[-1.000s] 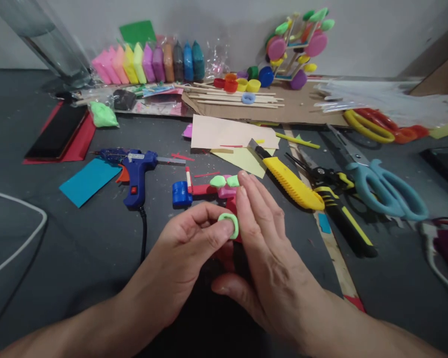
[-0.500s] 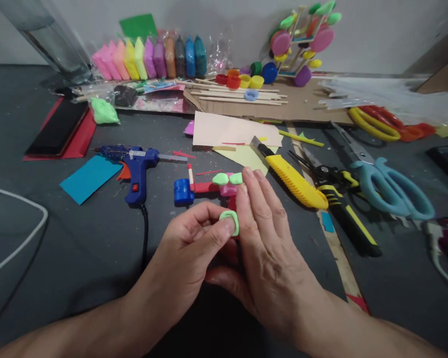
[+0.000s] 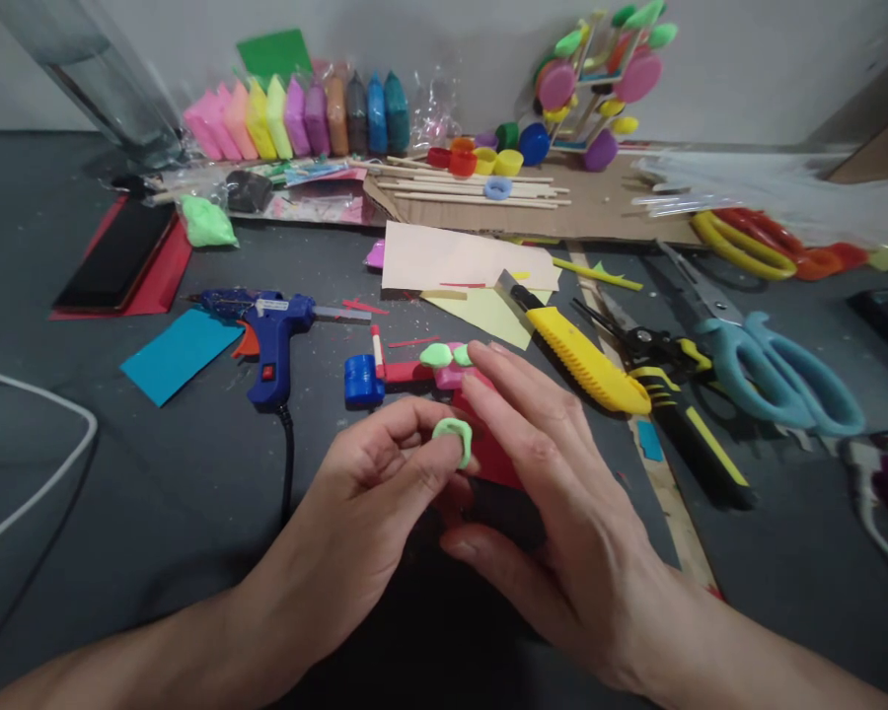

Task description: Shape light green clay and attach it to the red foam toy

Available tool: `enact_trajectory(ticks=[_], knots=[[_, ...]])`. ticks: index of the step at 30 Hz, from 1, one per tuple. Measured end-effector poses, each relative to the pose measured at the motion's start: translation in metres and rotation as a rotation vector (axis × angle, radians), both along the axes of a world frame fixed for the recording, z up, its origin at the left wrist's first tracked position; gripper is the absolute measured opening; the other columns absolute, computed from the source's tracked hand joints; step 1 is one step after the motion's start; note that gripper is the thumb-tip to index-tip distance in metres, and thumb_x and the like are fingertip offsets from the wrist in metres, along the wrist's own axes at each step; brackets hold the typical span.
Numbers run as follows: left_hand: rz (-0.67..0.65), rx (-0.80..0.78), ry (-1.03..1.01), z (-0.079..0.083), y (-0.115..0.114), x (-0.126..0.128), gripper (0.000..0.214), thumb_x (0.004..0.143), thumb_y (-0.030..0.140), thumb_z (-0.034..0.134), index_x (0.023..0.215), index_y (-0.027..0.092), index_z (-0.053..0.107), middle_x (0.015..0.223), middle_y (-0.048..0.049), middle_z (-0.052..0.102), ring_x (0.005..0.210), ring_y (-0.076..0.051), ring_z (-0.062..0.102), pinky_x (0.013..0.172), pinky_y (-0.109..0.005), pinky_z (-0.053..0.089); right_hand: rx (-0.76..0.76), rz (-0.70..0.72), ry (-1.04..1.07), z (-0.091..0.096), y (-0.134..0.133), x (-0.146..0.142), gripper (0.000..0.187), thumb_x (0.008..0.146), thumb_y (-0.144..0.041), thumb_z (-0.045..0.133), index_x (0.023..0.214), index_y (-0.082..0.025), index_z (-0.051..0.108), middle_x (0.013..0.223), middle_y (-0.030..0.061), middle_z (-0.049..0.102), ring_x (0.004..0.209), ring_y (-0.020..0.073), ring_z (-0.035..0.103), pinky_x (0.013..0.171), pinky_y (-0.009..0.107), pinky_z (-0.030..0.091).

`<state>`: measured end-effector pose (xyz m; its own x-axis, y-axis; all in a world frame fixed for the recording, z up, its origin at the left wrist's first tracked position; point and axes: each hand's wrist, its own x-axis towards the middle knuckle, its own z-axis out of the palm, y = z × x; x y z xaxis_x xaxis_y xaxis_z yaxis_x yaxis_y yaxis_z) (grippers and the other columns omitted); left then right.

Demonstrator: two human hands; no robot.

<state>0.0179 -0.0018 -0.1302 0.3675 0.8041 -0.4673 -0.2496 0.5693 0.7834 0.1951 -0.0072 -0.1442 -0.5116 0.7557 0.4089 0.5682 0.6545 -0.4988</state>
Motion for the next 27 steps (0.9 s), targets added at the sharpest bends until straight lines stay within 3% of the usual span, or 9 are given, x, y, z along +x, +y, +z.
enact_trajectory(ticks=[3,15,21,27], knots=[[0.0,-0.006,0.019,0.0001,0.0015,-0.0013,0.017,0.096,0.037,0.067,0.109,0.028,0.073,0.084,0.0045,0.067,0.078,-0.007,0.059,0.069,-0.016,0.047,-0.025,0.022,0.028,0.0014,0.0014,0.0003,0.056,0.103,-0.035,0.055,0.145,-0.001,0.043,0.156,0.023,0.043,0.152,0.0257,0.032,0.126,0.044,0.03],[0.006,-0.034,-0.06,0.0007,0.0067,-0.0006,0.011,0.095,0.03,0.067,0.094,0.021,0.074,0.08,0.0033,0.066,0.072,-0.009,0.059,0.067,-0.019,0.05,-0.002,0.002,0.08,0.005,0.0039,0.0071,0.035,0.1,-0.027,0.057,0.132,-0.013,0.055,0.141,0.0164,0.06,0.137,0.0251,0.052,0.115,0.044,0.047],[-0.023,-0.019,-0.064,0.0005,0.0065,-0.0007,0.016,0.094,0.031,0.068,0.084,0.019,0.069,0.078,0.0034,0.065,0.071,-0.007,0.058,0.069,-0.018,0.047,-0.014,0.042,0.055,0.002,0.0044,0.0074,0.048,0.102,-0.032,0.054,0.145,-0.013,0.047,0.149,0.0179,0.053,0.143,0.0297,0.046,0.116,0.054,0.044],[-0.058,-0.002,-0.032,0.0004,0.0069,-0.0032,0.021,0.096,0.031,0.065,0.08,0.018,0.067,0.076,0.0039,0.063,0.071,-0.007,0.055,0.07,-0.018,0.046,0.006,0.062,0.02,0.002,0.0076,0.0088,0.048,0.102,-0.031,0.055,0.144,-0.009,0.049,0.15,0.0189,0.052,0.145,0.0287,0.041,0.118,0.053,0.041]])
